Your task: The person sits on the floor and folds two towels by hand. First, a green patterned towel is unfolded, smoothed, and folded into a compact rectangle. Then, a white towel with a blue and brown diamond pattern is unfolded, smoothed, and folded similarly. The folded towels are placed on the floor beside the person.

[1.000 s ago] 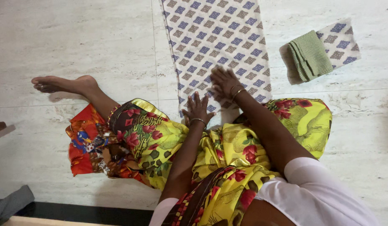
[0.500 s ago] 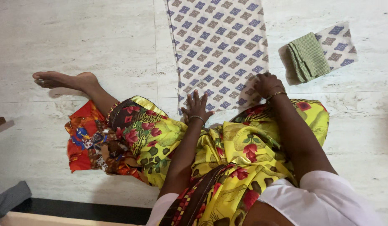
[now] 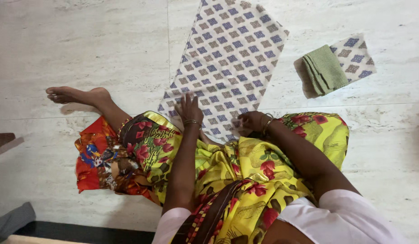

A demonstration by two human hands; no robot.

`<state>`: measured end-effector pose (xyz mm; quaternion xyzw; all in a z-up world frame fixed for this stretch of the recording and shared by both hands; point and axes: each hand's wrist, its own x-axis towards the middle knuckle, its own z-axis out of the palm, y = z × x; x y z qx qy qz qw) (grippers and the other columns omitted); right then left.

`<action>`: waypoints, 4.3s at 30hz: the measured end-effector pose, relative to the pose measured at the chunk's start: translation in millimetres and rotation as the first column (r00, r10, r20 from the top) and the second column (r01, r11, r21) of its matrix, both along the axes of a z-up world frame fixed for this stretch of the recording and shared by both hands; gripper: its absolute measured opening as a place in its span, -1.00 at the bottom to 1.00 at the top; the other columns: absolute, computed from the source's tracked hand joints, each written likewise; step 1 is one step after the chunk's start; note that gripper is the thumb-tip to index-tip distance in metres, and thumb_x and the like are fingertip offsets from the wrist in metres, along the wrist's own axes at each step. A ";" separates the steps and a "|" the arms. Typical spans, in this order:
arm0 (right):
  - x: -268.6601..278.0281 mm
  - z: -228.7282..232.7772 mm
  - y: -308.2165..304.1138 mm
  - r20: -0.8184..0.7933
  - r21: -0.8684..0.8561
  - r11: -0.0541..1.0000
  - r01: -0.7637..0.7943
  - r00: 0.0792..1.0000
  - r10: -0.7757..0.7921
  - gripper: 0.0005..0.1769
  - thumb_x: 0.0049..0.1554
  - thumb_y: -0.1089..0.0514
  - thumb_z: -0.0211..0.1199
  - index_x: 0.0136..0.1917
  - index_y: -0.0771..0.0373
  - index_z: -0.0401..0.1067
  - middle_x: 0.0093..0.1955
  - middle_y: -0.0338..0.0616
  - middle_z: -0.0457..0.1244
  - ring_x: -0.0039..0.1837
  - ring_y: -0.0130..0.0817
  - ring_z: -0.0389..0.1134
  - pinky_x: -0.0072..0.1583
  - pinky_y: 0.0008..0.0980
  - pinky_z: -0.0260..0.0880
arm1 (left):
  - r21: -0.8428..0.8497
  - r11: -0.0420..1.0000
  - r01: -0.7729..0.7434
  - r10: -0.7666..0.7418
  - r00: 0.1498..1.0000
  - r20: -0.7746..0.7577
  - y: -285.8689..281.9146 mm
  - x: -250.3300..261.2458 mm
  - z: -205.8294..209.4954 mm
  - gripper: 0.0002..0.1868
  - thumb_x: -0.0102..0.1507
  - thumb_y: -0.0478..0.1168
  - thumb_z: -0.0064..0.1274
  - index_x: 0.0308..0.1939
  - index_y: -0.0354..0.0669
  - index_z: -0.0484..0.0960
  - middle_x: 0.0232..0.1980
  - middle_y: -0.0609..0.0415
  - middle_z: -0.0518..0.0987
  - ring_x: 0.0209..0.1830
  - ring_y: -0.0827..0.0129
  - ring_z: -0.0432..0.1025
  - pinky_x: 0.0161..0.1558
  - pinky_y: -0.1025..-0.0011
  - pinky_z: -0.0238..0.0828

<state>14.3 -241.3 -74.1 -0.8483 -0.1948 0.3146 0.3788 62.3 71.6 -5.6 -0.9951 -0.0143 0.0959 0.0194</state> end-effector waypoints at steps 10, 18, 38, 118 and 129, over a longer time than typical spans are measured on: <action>33.2 48.8 -65.1 0.252 -0.041 0.913 0.405 0.889 -0.383 -0.56 0.17 0.02 0.25 0.31 0.08 0.46 0.12 -0.01 0.41 0.09 -0.05 0.46 0.13 -0.13 0.48 | -0.163 0.934 0.317 -0.357 0.820 -0.447 -133.1 -81.9 7.4 -0.05 0.24 0.42 -0.12 0.62 0.45 -0.16 0.71 0.07 -0.46 0.69 0.00 -0.55 0.37 -0.56 -0.55; 45.8 50.7 -77.5 0.207 -0.023 0.851 0.525 0.835 -0.509 -0.53 0.19 -0.10 0.28 0.30 0.11 0.47 0.15 0.00 0.40 0.09 -0.09 0.47 0.14 -0.15 0.48 | -0.131 0.937 0.324 -0.350 0.852 -0.390 -45.7 -21.7 -4.7 -0.07 0.23 0.37 -0.03 0.60 0.42 -0.06 0.71 0.13 -0.40 0.69 0.08 -0.52 0.42 -0.50 -0.49; 73.8 34.6 -34.8 0.736 -0.108 0.814 0.571 0.596 -0.321 -0.13 -0.05 0.07 0.40 0.51 0.00 0.24 0.60 0.08 -0.02 0.56 0.15 -0.05 0.43 0.29 -0.13 | -0.997 0.074 0.025 0.233 0.971 0.042 60.6 -73.1 8.7 -0.70 0.21 -0.60 -0.08 -0.10 -0.24 0.60 -0.08 0.18 0.60 -0.16 0.57 0.42 -0.12 0.59 0.36; 102.0 36.3 -70.4 0.416 -0.519 0.622 0.587 0.809 -0.416 -0.11 0.29 -0.44 -0.51 0.72 0.00 -0.28 0.77 -0.12 -0.51 0.75 -0.11 -0.57 0.60 0.18 -0.60 | -0.128 0.991 -0.032 0.019 0.995 -0.098 -46.3 13.4 -47.8 -0.17 0.37 0.42 -0.38 0.65 0.34 -0.15 0.72 0.00 -0.37 0.71 0.03 -0.47 0.45 -0.46 -0.60; 86.1 -1.1 33.8 0.516 -0.412 0.841 0.350 0.851 -0.100 -0.15 0.30 -0.36 -0.32 0.72 -0.02 -0.30 0.79 -0.14 -0.45 0.76 -0.13 -0.52 0.62 0.15 -0.60 | -0.138 0.990 -0.027 0.011 0.993 -0.117 -50.3 1.9 -39.3 -0.16 0.34 0.41 -0.28 0.63 0.34 -0.08 0.72 0.02 -0.34 0.70 0.02 -0.46 0.44 -0.48 -0.56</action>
